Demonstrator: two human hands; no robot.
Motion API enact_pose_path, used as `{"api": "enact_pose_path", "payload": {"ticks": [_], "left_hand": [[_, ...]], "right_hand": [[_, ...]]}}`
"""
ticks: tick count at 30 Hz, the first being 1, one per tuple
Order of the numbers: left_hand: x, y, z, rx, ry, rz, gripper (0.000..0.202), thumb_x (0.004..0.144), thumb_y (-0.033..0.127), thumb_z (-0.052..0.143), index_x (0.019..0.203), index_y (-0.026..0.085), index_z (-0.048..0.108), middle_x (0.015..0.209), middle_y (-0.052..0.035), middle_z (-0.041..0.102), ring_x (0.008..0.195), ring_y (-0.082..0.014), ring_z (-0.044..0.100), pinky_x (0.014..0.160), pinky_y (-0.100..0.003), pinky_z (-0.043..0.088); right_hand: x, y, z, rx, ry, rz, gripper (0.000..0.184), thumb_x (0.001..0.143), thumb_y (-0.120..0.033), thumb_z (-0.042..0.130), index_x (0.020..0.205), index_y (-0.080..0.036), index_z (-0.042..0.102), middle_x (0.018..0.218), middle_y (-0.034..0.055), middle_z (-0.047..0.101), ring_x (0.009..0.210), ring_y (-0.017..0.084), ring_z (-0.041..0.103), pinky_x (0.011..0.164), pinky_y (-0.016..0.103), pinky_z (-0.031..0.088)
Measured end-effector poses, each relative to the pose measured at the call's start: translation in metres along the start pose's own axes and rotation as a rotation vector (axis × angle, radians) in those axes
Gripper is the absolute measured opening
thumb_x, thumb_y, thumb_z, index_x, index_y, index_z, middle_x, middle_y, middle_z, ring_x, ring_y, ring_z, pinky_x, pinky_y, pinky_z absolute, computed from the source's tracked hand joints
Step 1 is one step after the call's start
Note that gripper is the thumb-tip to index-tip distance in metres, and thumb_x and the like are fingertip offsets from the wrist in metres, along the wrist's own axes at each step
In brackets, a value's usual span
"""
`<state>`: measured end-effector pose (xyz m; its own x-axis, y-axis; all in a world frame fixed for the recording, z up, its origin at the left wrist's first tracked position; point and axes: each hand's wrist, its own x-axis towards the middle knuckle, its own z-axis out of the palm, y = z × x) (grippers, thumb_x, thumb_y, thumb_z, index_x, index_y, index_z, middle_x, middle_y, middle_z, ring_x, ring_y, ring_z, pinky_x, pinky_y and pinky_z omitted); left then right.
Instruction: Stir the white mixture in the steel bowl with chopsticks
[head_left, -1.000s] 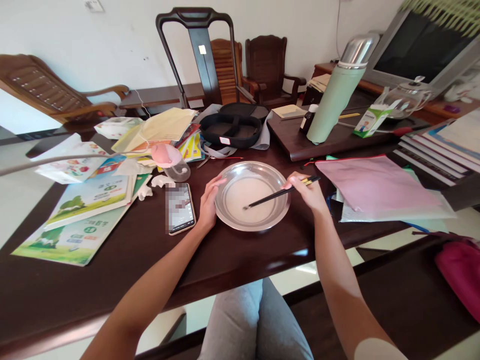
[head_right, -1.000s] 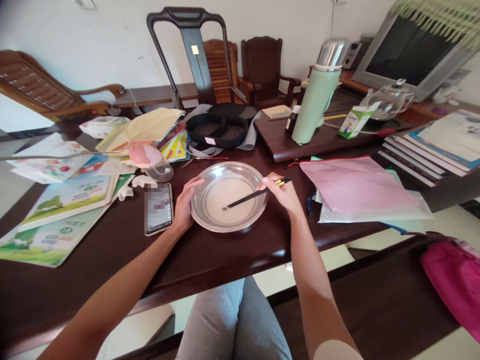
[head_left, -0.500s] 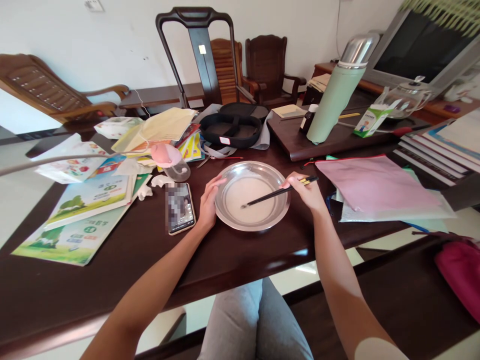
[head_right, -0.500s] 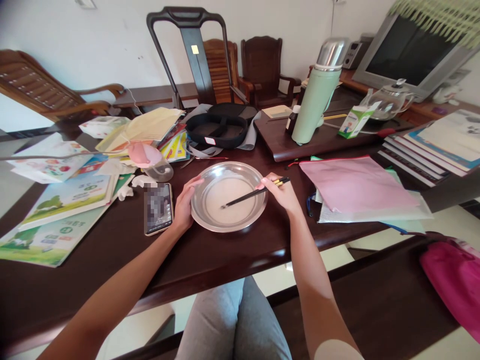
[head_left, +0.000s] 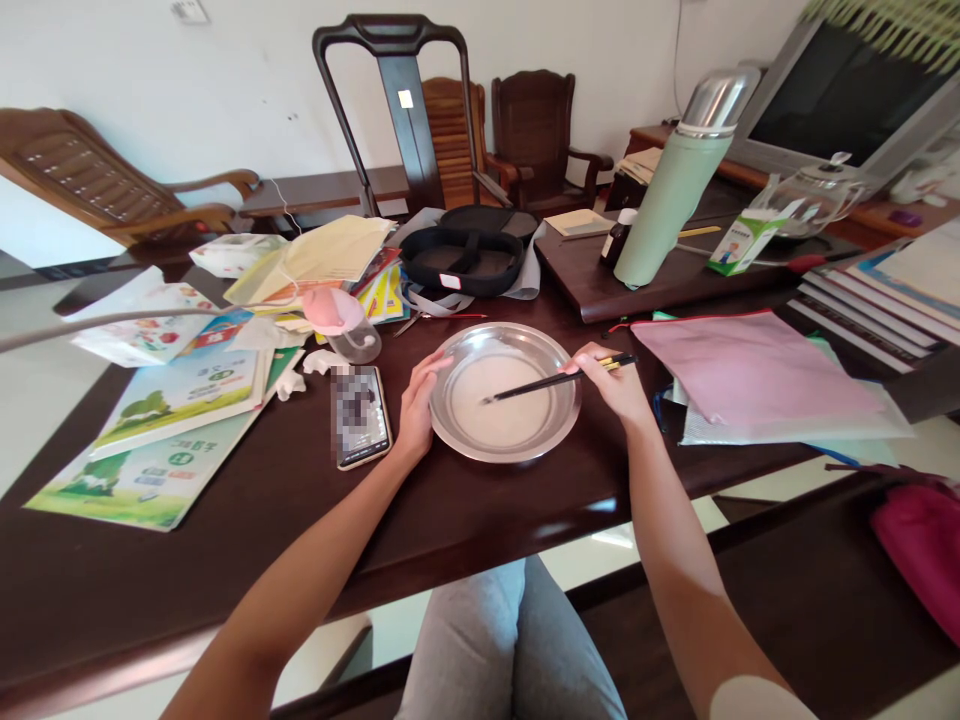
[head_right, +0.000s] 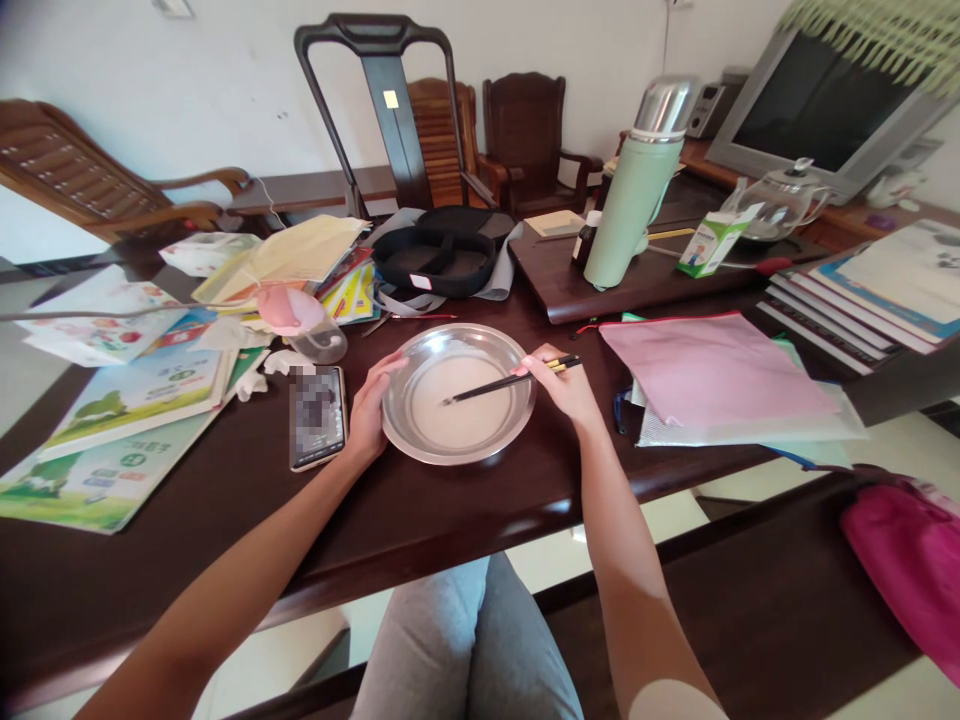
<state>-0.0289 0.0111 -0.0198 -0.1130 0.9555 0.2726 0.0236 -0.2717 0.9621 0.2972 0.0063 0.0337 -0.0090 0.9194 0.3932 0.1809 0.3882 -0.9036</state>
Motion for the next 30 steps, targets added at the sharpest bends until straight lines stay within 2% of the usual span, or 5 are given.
{"api": "enact_pose_path", "payload": {"ticks": [5, 12, 18, 24, 30], "left_hand": [[-0.0004, 0.0015, 0.0004, -0.010, 0.003, 0.001, 0.050, 0.094, 0.072, 0.072, 0.113, 0.029, 0.089, 0.153, -0.0092, 0.071, 0.152, -0.0368, 0.059, 0.135, -0.055, 0.039], [0.0000, -0.0011, -0.0001, -0.011, -0.006, -0.005, 0.050, 0.096, 0.071, 0.070, 0.115, 0.028, 0.088, 0.153, -0.0101, 0.070, 0.154, -0.0371, 0.057, 0.136, -0.055, 0.037], [0.0005, -0.0004, -0.0002, -0.022, -0.006, 0.002, 0.051, 0.095, 0.072, 0.073, 0.115, 0.027, 0.089, 0.154, -0.0097, 0.070, 0.153, -0.0369, 0.058, 0.136, -0.055, 0.036], [0.0008, -0.0022, -0.0005, -0.028, 0.000, -0.004, 0.052, 0.093, 0.074, 0.073, 0.114, 0.029, 0.089, 0.153, -0.0092, 0.071, 0.154, -0.0370, 0.058, 0.137, -0.055, 0.035], [0.0004, -0.0007, -0.0004, -0.039, 0.005, 0.006, 0.052, 0.093, 0.073, 0.075, 0.114, 0.029, 0.090, 0.152, -0.0091, 0.071, 0.153, -0.0367, 0.058, 0.137, -0.056, 0.034]], "right_hand": [[0.0016, 0.0042, -0.0075, -0.006, 0.249, -0.024, 0.063, 0.091, -0.082, 0.072, 0.059, -0.028, 0.072, 0.062, 0.0024, 0.075, 0.065, 0.024, 0.075, 0.079, 0.042, 0.063], [-0.0010, -0.0019, -0.0001, 0.028, -0.044, 0.004, 0.058, 0.087, -0.082, 0.078, 0.069, -0.027, 0.081, 0.077, 0.0054, 0.084, 0.078, 0.026, 0.082, 0.079, 0.040, 0.063], [0.0019, 0.0044, -0.0061, 0.013, 0.236, -0.010, 0.063, 0.090, -0.083, 0.073, 0.060, -0.027, 0.072, 0.063, 0.0030, 0.076, 0.067, 0.024, 0.077, 0.077, 0.041, 0.064], [-0.0009, 0.0008, -0.0016, 0.027, -0.005, 0.013, 0.060, 0.087, -0.082, 0.076, 0.066, -0.026, 0.076, 0.073, 0.0050, 0.082, 0.076, 0.027, 0.081, 0.077, 0.040, 0.064], [0.0018, 0.0066, -0.0074, -0.022, 0.229, -0.023, 0.060, 0.094, -0.078, 0.070, 0.061, -0.028, 0.069, 0.064, 0.0027, 0.075, 0.071, 0.025, 0.078, 0.082, 0.041, 0.064]]}}
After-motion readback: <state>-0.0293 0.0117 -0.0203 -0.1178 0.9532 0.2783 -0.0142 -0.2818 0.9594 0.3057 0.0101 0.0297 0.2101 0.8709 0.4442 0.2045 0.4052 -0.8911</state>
